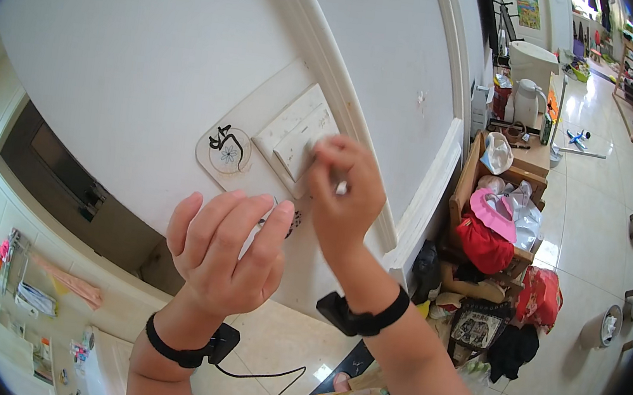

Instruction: The person wipes a specific area on a white door with a tissue. They then move to a bathroom sink, wet the tissue under running water, and return to the door to continue wiping the same area.

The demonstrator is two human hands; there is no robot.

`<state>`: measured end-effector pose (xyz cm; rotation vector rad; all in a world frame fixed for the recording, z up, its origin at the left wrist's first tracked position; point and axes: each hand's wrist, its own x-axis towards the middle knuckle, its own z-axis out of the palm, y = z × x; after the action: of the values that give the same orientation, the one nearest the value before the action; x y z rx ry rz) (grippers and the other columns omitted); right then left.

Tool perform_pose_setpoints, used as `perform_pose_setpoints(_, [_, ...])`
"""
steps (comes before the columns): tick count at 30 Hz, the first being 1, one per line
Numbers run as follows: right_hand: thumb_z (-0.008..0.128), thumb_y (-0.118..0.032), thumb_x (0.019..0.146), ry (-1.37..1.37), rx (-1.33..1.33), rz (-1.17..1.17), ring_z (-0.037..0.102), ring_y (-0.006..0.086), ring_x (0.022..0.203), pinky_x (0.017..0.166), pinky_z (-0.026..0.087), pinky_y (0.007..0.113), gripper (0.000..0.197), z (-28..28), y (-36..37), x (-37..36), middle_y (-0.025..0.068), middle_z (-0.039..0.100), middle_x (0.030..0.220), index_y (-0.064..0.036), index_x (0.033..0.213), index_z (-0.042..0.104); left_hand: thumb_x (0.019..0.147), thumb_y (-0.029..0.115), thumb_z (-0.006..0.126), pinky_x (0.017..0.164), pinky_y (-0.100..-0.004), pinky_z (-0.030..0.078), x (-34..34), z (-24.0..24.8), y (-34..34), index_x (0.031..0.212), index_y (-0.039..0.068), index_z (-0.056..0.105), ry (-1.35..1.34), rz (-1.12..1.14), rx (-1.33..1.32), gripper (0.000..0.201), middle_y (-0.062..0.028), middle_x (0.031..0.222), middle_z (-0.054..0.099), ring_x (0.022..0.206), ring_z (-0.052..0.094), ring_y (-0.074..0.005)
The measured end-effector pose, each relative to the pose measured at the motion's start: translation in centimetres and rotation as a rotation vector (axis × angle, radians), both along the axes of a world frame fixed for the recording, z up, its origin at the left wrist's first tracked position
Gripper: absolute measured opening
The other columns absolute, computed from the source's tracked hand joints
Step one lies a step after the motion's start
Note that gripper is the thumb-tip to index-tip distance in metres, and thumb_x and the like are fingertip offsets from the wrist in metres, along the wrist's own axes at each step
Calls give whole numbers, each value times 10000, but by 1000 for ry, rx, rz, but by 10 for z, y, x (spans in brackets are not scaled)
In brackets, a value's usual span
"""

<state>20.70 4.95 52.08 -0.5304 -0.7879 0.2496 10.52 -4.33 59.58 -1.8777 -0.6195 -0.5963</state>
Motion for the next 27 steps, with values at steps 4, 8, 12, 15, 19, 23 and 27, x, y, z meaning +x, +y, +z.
perform_pose_setpoints(4, [648,77,713,-143,175,-17,623,185,763,590,504,243,183,-8,-16,-7,93,661,910,-47,847,668,711,17,489,1007,-434,328,1,-1,1,1033,110,631,-3,0,9,364,-34,1026,610,984,552,-221])
perform_pose_setpoints(8, [646,73,719,43,-21,-71,621,166,732,595,508,245,172,-2,13,11,98,662,907,-28,857,664,709,13,488,1011,-435,323,1,0,0,1034,109,631,6,3,-4,368,-33,1023,610,988,554,-222])
perform_pose_setpoints(12, [639,77,726,-43,-57,-53,627,164,730,605,508,250,173,-6,7,9,94,663,910,-32,858,669,702,6,484,1013,-436,320,2,1,0,1040,105,630,9,-1,0,382,-36,1019,609,992,551,-223])
perform_pose_setpoints(15, [659,79,707,-124,84,-102,630,183,741,594,512,258,174,-12,-6,0,95,664,909,-44,830,671,698,3,483,1014,-435,319,2,-1,0,1049,107,627,3,11,-4,394,-39,1023,606,992,551,-222])
perform_pose_setpoints(19, [662,66,715,-62,-6,-77,629,194,744,608,516,273,161,-9,8,8,95,667,892,-52,825,672,696,5,486,1014,-436,319,2,-1,0,1053,111,624,8,15,-9,397,-38,1035,602,996,551,-220])
perform_pose_setpoints(23, [665,54,714,45,-74,-19,627,182,734,608,516,271,155,-4,15,11,95,668,878,-56,824,674,696,7,486,1009,-436,324,1,0,-1,1049,108,624,4,13,-15,392,-36,1033,603,996,551,-221])
perform_pose_setpoints(27, [666,53,705,-111,68,-56,627,179,717,595,516,264,165,-11,-10,0,92,674,908,-56,829,676,718,52,510,976,-409,340,3,0,2,999,135,660,-10,12,35,330,-14,980,617,937,565,-194])
